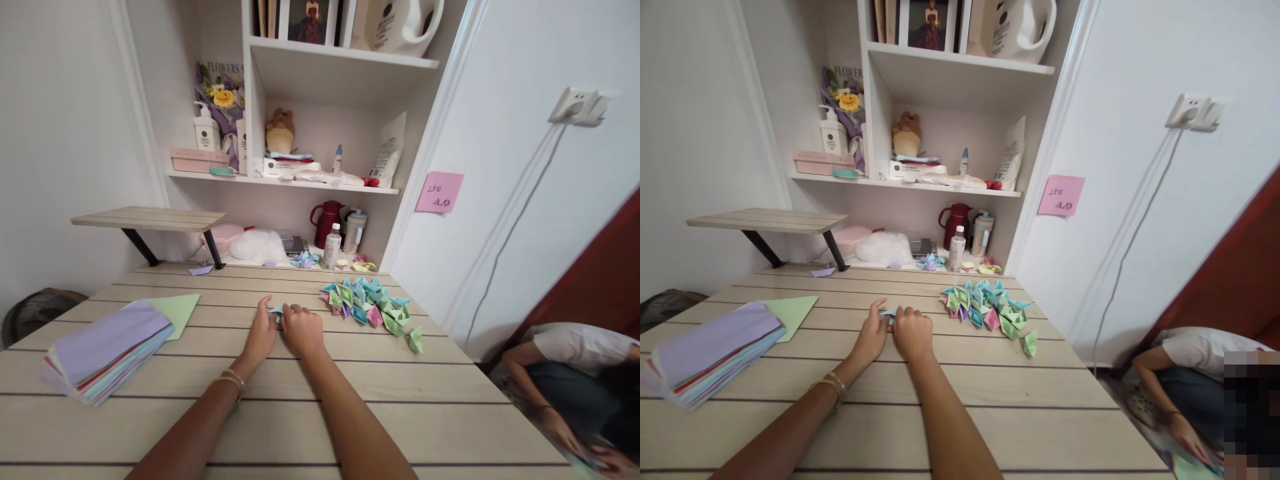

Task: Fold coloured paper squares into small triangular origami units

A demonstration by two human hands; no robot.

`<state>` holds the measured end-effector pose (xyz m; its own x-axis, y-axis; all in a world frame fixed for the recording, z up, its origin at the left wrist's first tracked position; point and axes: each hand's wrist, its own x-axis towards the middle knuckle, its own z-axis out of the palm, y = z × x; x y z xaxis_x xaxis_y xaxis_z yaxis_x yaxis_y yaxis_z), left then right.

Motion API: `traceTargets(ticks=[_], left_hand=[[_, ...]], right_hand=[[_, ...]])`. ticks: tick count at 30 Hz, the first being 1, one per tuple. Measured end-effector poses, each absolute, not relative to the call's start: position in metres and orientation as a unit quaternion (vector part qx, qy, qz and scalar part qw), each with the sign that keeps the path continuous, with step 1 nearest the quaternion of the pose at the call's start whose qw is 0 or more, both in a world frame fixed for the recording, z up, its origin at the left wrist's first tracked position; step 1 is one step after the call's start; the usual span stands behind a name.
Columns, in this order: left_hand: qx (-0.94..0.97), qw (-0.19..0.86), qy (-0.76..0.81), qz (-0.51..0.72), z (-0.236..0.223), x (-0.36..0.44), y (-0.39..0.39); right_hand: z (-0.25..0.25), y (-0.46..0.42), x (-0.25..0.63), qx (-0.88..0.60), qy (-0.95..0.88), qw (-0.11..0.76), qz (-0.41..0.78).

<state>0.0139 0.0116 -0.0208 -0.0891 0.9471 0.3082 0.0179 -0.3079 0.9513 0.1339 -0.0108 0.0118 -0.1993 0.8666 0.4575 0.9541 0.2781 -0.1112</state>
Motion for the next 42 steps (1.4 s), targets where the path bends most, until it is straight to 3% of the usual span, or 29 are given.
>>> traceTargets(ticks=[5, 12, 15, 18, 23, 28, 32, 37, 42], left_hand=[[0.558, 0.399, 0.414, 0.599, -0.015, 0.015, 0.010], [0.611, 0.408, 0.396, 0.551, -0.012, 0.006, 0.015], [0.610, 0.454, 0.381, 0.527, -0.009, 0.002, 0.015], [0.619, 0.442, 0.376, 0.529, -0.003, 0.000, 0.016], [0.647, 0.378, 0.392, 0.533, 0.004, -0.001, 0.014], [0.596, 0.449, 0.370, 0.553, 0.002, 0.000, 0.013], [0.584, 0.432, 0.387, 0.568, -0.001, -0.001, 0.016], [0.623, 0.433, 0.373, 0.534, -0.004, -0.002, 0.015], [0.747, 0.226, 0.404, 0.477, -0.005, -0.005, 0.012]], right_hand=[[0.006, -0.005, 0.141, -0.593, -0.731, 0.338, -0.005], [-0.009, 0.014, 0.151, -0.433, -0.586, 0.590, 0.348], [-0.009, 0.018, 0.160, -0.365, -0.535, 0.593, 0.479], [-0.006, 0.018, 0.169, -0.325, -0.539, 0.561, 0.537], [-0.005, 0.018, 0.174, -0.329, -0.559, 0.541, 0.535], [-0.010, 0.020, 0.168, -0.319, -0.553, 0.559, 0.529], [-0.013, 0.020, 0.166, -0.320, -0.598, 0.548, 0.489], [-0.009, 0.017, 0.171, -0.381, -0.699, 0.521, 0.307], [-0.003, 0.012, 0.175, -0.400, -0.789, 0.449, 0.129]])
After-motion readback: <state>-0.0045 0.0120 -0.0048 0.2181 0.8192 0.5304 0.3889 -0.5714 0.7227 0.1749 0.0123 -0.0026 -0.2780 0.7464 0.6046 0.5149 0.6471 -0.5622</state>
